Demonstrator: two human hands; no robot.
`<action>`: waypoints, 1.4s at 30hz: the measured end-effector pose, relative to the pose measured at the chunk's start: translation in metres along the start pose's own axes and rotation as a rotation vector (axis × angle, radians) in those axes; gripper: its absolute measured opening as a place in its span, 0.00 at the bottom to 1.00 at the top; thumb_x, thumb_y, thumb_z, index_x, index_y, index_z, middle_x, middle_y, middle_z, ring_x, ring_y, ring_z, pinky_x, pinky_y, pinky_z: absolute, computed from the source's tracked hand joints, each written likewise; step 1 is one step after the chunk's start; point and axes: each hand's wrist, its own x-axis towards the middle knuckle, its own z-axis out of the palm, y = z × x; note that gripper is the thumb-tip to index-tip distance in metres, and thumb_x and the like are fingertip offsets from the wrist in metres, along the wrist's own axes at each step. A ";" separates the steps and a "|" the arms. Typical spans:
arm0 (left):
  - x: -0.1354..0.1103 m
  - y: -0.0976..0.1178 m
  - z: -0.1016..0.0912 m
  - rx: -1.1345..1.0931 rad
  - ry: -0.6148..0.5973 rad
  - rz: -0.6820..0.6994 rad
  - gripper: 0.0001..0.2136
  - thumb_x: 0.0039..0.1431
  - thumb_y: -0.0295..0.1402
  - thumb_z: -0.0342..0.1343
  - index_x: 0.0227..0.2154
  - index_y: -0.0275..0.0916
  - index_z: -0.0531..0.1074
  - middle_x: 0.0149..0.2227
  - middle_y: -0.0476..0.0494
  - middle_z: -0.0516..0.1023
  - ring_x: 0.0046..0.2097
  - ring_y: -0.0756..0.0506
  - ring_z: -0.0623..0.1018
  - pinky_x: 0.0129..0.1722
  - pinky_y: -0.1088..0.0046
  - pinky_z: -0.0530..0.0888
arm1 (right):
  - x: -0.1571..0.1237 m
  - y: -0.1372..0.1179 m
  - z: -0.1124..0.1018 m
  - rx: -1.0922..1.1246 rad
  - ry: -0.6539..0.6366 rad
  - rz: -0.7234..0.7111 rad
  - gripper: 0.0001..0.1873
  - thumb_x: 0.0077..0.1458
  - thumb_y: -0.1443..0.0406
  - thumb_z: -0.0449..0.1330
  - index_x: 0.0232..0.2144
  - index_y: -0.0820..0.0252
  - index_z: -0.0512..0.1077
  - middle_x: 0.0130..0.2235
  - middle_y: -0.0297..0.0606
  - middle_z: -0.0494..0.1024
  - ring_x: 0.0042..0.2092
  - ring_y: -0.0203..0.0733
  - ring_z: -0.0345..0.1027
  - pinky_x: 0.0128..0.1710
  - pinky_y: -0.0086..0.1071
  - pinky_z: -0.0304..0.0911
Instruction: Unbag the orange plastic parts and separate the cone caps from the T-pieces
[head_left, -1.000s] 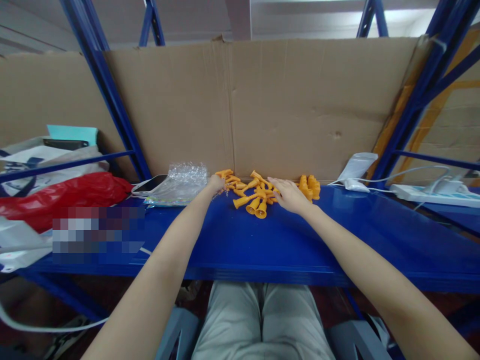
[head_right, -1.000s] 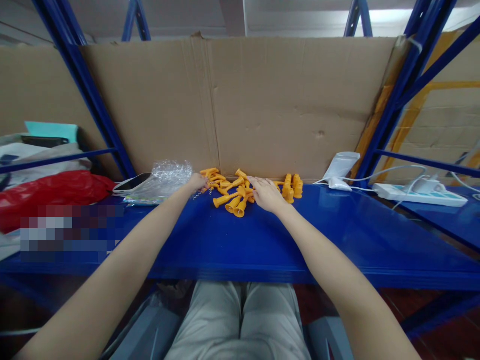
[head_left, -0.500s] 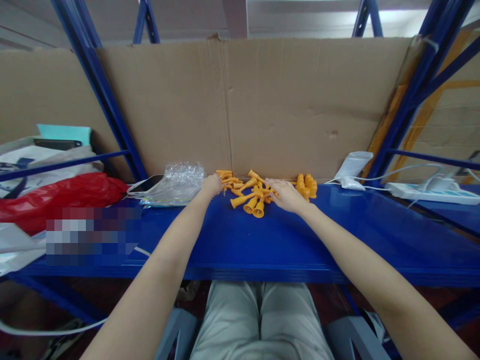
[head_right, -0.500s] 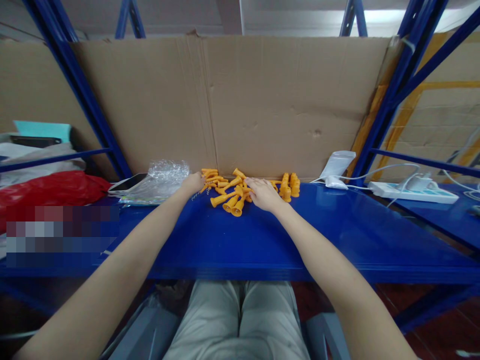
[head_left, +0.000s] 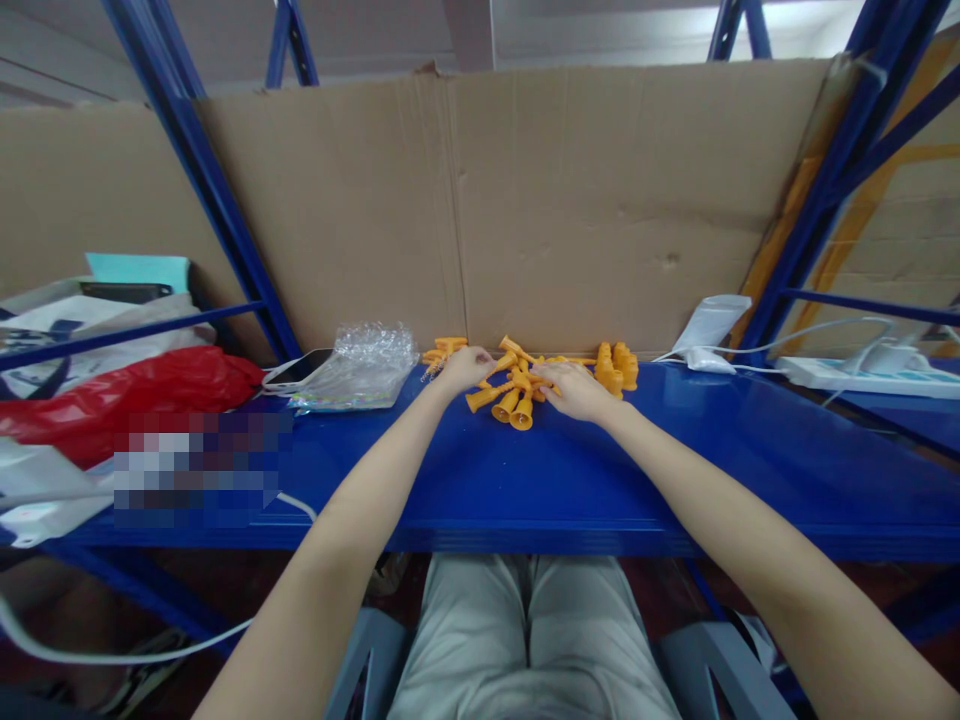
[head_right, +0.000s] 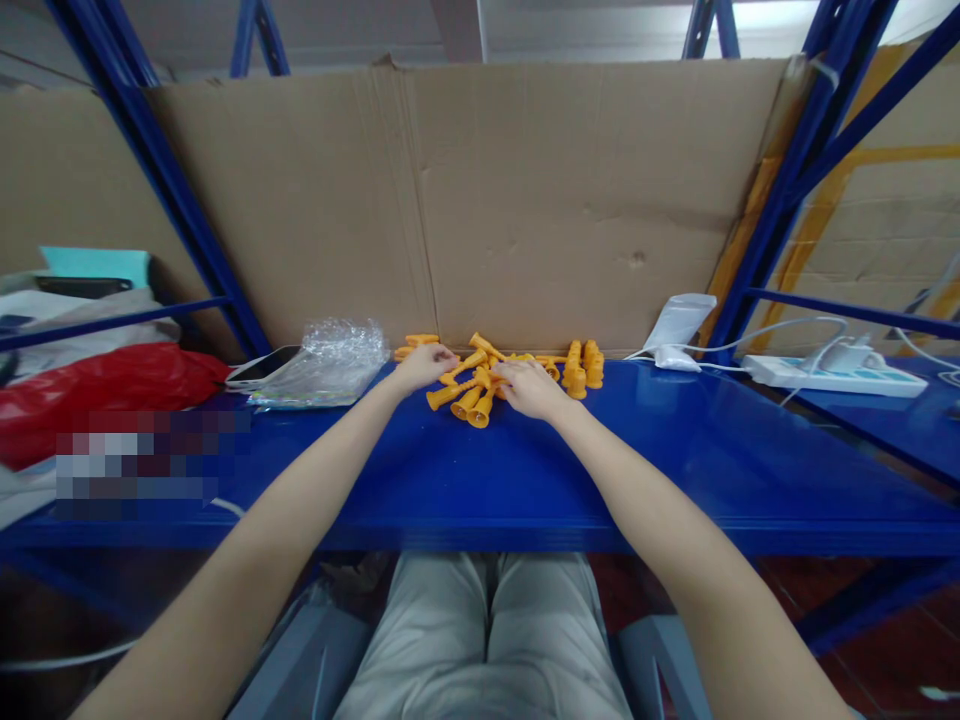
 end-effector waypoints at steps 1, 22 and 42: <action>-0.004 0.000 0.005 -0.019 -0.038 0.043 0.04 0.50 0.30 0.60 0.22 0.38 0.75 0.24 0.46 0.77 0.29 0.47 0.75 0.31 0.74 0.68 | 0.000 0.000 0.000 0.000 -0.007 -0.001 0.22 0.58 0.70 0.52 0.54 0.59 0.73 0.56 0.46 0.75 0.59 0.50 0.67 0.58 0.51 0.62; -0.029 0.016 0.027 -0.447 0.131 -0.004 0.04 0.48 0.30 0.63 0.22 0.36 0.75 0.25 0.49 0.77 0.29 0.51 0.74 0.31 0.77 0.69 | 0.001 0.004 -0.002 -0.083 0.052 0.069 0.24 0.61 0.67 0.51 0.58 0.66 0.69 0.56 0.51 0.75 0.57 0.51 0.69 0.59 0.47 0.62; -0.045 0.048 0.022 -1.106 -0.010 -0.284 0.13 0.55 0.34 0.64 0.23 0.34 0.67 0.19 0.51 0.71 0.20 0.57 0.69 0.21 0.81 0.66 | 0.002 -0.017 -0.001 0.147 0.090 0.034 0.20 0.58 0.54 0.58 0.45 0.63 0.74 0.41 0.47 0.81 0.42 0.51 0.75 0.44 0.41 0.65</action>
